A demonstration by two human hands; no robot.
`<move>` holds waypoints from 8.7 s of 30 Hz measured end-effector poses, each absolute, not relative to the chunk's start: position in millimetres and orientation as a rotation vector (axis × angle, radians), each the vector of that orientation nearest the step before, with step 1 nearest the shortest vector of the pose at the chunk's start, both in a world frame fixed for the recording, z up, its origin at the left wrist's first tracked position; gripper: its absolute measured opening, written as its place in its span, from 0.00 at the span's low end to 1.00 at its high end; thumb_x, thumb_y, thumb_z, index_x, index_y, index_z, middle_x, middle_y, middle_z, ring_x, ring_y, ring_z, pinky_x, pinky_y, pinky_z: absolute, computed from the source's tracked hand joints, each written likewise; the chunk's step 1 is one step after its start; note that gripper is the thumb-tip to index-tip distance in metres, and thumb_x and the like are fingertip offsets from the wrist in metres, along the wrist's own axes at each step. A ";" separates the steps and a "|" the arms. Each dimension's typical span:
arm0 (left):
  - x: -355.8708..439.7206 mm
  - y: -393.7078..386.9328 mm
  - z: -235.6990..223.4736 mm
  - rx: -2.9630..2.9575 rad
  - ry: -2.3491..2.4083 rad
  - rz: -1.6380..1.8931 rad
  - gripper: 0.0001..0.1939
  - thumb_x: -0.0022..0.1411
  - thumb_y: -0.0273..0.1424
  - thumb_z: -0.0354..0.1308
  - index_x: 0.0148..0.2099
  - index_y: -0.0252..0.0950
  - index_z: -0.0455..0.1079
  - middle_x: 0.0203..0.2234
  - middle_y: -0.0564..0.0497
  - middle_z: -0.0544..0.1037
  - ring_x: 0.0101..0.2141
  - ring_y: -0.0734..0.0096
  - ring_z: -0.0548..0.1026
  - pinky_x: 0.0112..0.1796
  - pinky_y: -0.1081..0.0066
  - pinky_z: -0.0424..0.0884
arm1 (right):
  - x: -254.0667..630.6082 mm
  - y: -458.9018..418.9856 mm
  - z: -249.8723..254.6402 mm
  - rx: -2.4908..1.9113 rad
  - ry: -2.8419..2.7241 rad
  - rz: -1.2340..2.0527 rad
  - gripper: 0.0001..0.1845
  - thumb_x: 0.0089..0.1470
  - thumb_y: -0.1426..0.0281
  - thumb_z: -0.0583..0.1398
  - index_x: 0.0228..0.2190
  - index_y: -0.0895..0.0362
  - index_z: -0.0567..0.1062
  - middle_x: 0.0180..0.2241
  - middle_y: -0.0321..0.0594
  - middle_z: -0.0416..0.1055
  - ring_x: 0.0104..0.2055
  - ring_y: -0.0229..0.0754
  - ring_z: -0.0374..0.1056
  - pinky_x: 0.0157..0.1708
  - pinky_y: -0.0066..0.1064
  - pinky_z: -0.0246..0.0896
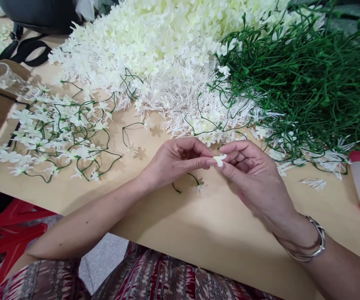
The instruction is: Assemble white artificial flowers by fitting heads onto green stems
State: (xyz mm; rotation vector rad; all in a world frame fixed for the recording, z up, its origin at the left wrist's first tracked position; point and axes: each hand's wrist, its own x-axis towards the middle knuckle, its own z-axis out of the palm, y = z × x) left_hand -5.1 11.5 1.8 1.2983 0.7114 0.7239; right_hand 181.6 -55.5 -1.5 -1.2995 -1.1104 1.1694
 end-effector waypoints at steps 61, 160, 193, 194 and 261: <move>-6.6 13.2 -15.0 1.527 0.686 0.792 0.16 0.64 0.43 0.72 0.46 0.36 0.84 0.31 0.50 0.77 0.31 0.74 0.74 0.31 0.75 0.70 | 181.6 -59.1 -5.0 -1.242 -1.123 1.094 0.10 0.57 0.64 0.73 0.39 0.45 0.79 0.34 0.36 0.84 0.36 0.45 0.83 0.35 0.37 0.81; -8.7 10.2 -1.0 1.660 0.645 0.782 0.13 0.74 0.41 0.62 0.49 0.40 0.84 0.46 0.45 0.86 0.49 0.64 0.83 0.52 0.66 0.77 | 194.1 -55.5 -9.2 -1.136 -1.771 0.132 0.24 0.61 0.77 0.68 0.51 0.36 0.82 0.44 0.38 0.81 0.45 0.47 0.78 0.44 0.43 0.76; -30.6 -13.8 4.4 1.202 0.569 0.492 0.13 0.75 0.41 0.61 0.45 0.35 0.68 0.29 0.53 0.77 0.30 0.75 0.78 0.36 0.73 0.75 | 202.8 -59.0 -4.7 -1.217 -1.127 1.169 0.07 0.60 0.60 0.71 0.37 0.48 0.82 0.32 0.35 0.82 0.33 0.40 0.78 0.36 0.33 0.73; -28.0 -13.5 1.9 1.141 0.589 0.506 0.16 0.73 0.43 0.63 0.44 0.35 0.69 0.28 0.54 0.76 0.29 0.76 0.77 0.34 0.74 0.74 | 203.6 -57.9 -5.7 -1.200 -1.142 1.232 0.08 0.59 0.58 0.72 0.36 0.48 0.83 0.32 0.35 0.82 0.35 0.40 0.77 0.37 0.32 0.73; -21.8 -29.4 -7.9 1.173 0.732 0.616 0.18 0.70 0.44 0.66 0.39 0.33 0.70 0.25 0.53 0.77 0.25 0.77 0.78 0.29 0.78 0.75 | 182.1 -65.4 -6.5 -1.269 -1.194 1.500 0.11 0.61 0.56 0.68 0.32 0.48 0.79 0.33 0.38 0.79 0.35 0.42 0.74 0.33 0.32 0.74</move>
